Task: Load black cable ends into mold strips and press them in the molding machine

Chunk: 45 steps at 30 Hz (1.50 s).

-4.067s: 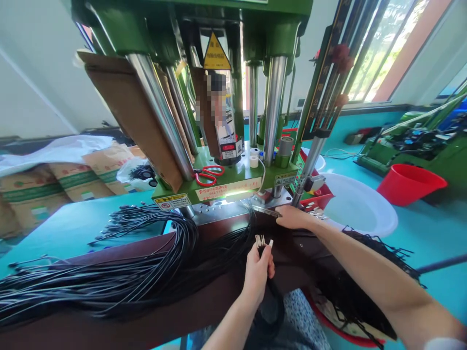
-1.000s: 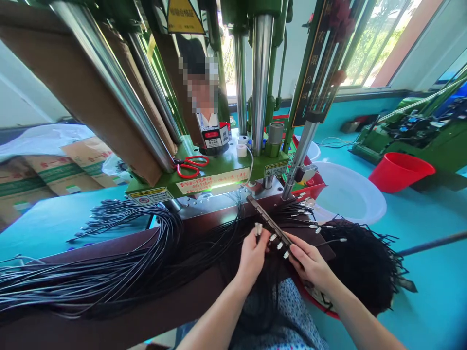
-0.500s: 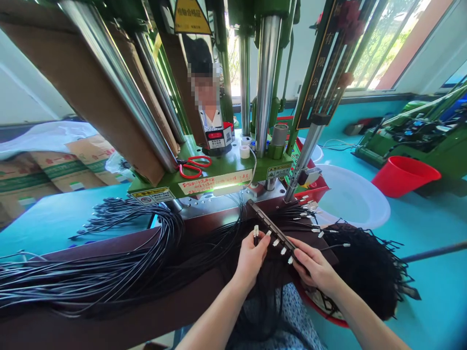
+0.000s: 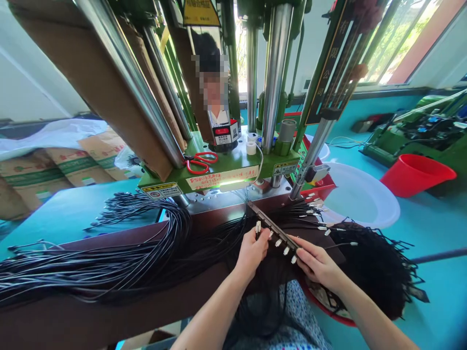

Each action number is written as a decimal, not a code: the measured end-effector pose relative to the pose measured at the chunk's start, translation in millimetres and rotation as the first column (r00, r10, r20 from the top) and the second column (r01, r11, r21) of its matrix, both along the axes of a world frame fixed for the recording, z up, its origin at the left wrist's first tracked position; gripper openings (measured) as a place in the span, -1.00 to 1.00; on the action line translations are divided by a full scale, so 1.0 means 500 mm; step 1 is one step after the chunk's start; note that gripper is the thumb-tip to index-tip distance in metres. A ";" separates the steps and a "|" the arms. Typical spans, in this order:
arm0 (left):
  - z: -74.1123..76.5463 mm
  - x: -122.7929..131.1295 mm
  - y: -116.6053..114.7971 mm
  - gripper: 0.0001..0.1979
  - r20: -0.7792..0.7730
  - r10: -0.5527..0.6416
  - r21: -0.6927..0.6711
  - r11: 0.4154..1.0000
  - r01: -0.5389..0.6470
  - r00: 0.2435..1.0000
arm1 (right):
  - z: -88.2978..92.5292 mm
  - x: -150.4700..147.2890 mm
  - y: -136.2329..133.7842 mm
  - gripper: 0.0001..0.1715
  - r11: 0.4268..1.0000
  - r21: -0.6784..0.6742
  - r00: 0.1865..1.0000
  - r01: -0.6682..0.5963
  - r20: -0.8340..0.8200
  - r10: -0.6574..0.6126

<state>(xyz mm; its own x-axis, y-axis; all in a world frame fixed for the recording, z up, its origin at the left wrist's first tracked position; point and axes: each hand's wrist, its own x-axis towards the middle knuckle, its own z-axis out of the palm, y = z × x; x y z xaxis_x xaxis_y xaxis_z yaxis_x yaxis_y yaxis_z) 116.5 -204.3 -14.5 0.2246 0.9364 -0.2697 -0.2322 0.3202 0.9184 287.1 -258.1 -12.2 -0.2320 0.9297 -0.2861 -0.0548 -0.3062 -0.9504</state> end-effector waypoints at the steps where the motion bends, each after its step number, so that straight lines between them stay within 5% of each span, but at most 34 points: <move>1: 0.003 -0.004 0.001 -0.64 0.009 0.025 0.008 1.000 -0.025 1.000 | 0.000 0.000 0.000 -0.14 0.999 -0.023 0.999 0.031 -0.015 -0.032; 6: 0.008 -0.019 0.006 -0.71 0.009 0.160 0.076 0.984 -0.160 0.987 | -0.022 0.010 -0.001 -0.06 0.987 -0.046 0.982 0.154 -0.100 -0.158; 9: 0.004 -0.016 0.006 -0.70 -0.071 0.082 0.149 0.986 -0.071 0.994 | -0.032 0.015 -0.003 -0.11 0.993 -0.041 0.988 0.112 -0.098 -0.116; 13: 0.000 -0.008 0.007 -0.69 -0.128 -0.024 0.085 0.996 0.035 0.991 | -0.029 0.019 -0.003 -0.12 0.998 -0.031 0.997 0.051 -0.060 -0.052; 22: 0.014 -0.016 0.016 -0.67 -0.039 -0.048 -0.059 0.997 0.046 0.998 | -0.032 0.030 0.007 -0.08 0.998 -0.018 0.998 -0.056 -0.019 0.056; 31: 0.009 -0.031 0.017 -0.69 -0.164 -0.069 0.039 0.996 0.076 0.984 | -0.024 0.016 0.002 -0.25 0.992 0.069 0.993 -0.108 0.057 0.105; 39: 0.027 -0.039 0.011 -0.60 -0.061 -0.051 -0.020 0.999 0.050 0.997 | -0.026 0.026 0.000 -0.20 0.999 0.006 0.999 -0.047 -0.015 0.048; 45: 0.017 -0.038 0.020 -0.59 -0.088 -0.009 0.064 0.998 0.014 0.996 | -0.026 0.027 0.004 -0.22 0.997 0.006 0.997 -0.079 -0.003 0.079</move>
<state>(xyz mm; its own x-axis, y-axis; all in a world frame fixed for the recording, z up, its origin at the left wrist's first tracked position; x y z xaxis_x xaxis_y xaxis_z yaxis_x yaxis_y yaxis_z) 97.4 -194.4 -5.8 0.2136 0.9499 -0.2281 -0.1465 0.2620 0.9539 300.5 -255.9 -25.3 -0.3055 0.9100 -0.2804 -0.0333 -0.3045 -0.9519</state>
